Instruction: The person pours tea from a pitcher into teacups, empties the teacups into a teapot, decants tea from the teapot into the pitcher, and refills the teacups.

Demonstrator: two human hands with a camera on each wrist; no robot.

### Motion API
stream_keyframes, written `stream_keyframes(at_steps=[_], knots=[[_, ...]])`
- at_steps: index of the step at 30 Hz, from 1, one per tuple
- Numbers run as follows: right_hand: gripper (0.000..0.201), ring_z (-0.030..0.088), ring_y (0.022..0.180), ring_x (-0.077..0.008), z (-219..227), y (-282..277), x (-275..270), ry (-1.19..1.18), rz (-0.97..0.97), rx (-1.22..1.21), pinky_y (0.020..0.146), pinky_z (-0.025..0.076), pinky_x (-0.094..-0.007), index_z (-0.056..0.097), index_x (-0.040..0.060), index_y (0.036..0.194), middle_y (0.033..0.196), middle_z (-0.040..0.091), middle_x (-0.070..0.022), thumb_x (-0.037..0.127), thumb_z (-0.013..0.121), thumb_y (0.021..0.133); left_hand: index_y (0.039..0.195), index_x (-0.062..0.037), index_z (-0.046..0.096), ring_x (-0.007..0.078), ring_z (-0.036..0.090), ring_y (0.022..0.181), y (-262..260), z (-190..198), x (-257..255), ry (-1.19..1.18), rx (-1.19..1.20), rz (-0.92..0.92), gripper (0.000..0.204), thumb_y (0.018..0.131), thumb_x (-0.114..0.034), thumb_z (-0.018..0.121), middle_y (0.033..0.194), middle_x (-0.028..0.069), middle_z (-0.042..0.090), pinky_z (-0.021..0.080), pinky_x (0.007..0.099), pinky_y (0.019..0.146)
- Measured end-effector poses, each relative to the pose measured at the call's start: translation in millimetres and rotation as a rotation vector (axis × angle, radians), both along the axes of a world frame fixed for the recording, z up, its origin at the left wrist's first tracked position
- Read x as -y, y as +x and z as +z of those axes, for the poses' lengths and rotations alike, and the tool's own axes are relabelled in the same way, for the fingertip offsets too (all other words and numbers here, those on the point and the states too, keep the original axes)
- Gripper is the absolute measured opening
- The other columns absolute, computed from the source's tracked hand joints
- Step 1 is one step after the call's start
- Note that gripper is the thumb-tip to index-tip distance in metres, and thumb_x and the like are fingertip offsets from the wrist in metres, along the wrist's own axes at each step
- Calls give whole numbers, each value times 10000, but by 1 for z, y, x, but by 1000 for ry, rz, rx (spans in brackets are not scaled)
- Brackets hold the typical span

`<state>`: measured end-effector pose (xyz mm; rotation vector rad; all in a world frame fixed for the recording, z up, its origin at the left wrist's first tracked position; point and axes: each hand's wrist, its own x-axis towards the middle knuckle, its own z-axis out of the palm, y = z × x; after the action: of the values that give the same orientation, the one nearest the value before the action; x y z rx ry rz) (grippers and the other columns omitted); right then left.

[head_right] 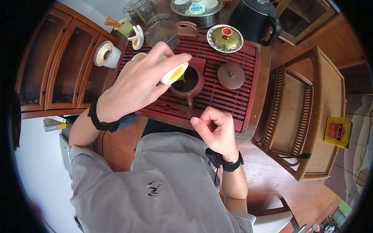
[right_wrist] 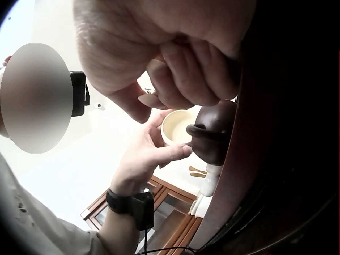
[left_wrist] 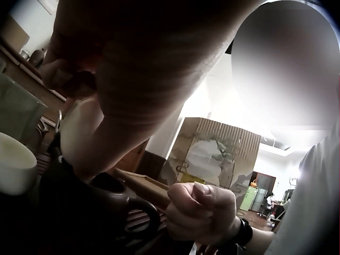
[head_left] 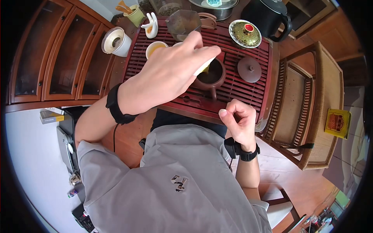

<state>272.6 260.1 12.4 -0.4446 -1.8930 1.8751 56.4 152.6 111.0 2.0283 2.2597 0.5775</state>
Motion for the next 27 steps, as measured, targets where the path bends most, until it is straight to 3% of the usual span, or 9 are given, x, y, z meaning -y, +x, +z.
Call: stream_keyframes(at_steps=[7,12,15,17,18,19,23,25,27], knots=[[342,347,595,-17,1,-1,2,-28,-10,-10,518,292,-223,490,55,668,621,459,76,61,716,925,1260,-68,604,221,634,747,17,6,-8,-31,-328,-150,453,806,-69,612,1024,102,510,511,364,560],[343,331,593,-11,-1,0,3,-9,-13,-6,511,265,-227,491,59,672,624,446,88,76,708,937,1255,-74,593,222,650,761,17,4,-6,-26,-337,-148,473,787,-41,644,1052,91,532,520,368,561],[339,332,593,-8,0,-1,3,-15,-14,-10,511,264,-224,496,61,674,624,447,92,77,705,941,1255,-82,590,262,677,859,9,0,-1,59,-149,-102,512,760,1,692,1101,82,578,555,395,650],[337,334,593,-7,0,-1,3,-14,-10,-11,512,263,-222,499,61,676,624,448,95,77,703,944,1260,-100,589,309,664,1013,4,-5,2,126,80,42,553,737,11,731,1153,90,609,566,400,814],[333,336,593,-5,0,-1,3,-16,-9,-12,513,263,-220,504,61,680,626,451,97,79,700,948,1280,-81,567,273,646,1111,-1,-7,5,143,134,57,579,736,-15,752,1177,90,616,528,364,943],[329,338,594,-3,0,-1,3,-19,-6,-12,513,263,-217,509,62,684,629,455,100,81,697,953,1280,-81,567,273,646,1111,-6,-7,10,144,130,63,579,736,-15,752,1177,90,616,528,364,943],[325,341,593,1,0,-2,4,-35,-2,-47,513,264,-214,513,65,689,631,459,103,83,690,961,1306,-45,511,129,586,1151,-31,-15,47,250,608,193,585,779,-4,760,1199,34,592,500,280,963],[326,343,593,2,-2,-2,4,-27,-6,-48,513,264,-212,512,66,689,632,461,104,81,686,964,1310,-40,499,116,591,1137,-50,-23,71,263,535,321,572,803,-19,764,1202,34,591,506,273,953],[332,342,591,4,-1,-3,4,-23,0,-49,510,261,-212,508,69,684,630,460,105,79,684,965,1285,-42,520,182,645,1077,-69,-37,91,324,521,363,610,758,-141,811,1157,95,649,513,323,942]])
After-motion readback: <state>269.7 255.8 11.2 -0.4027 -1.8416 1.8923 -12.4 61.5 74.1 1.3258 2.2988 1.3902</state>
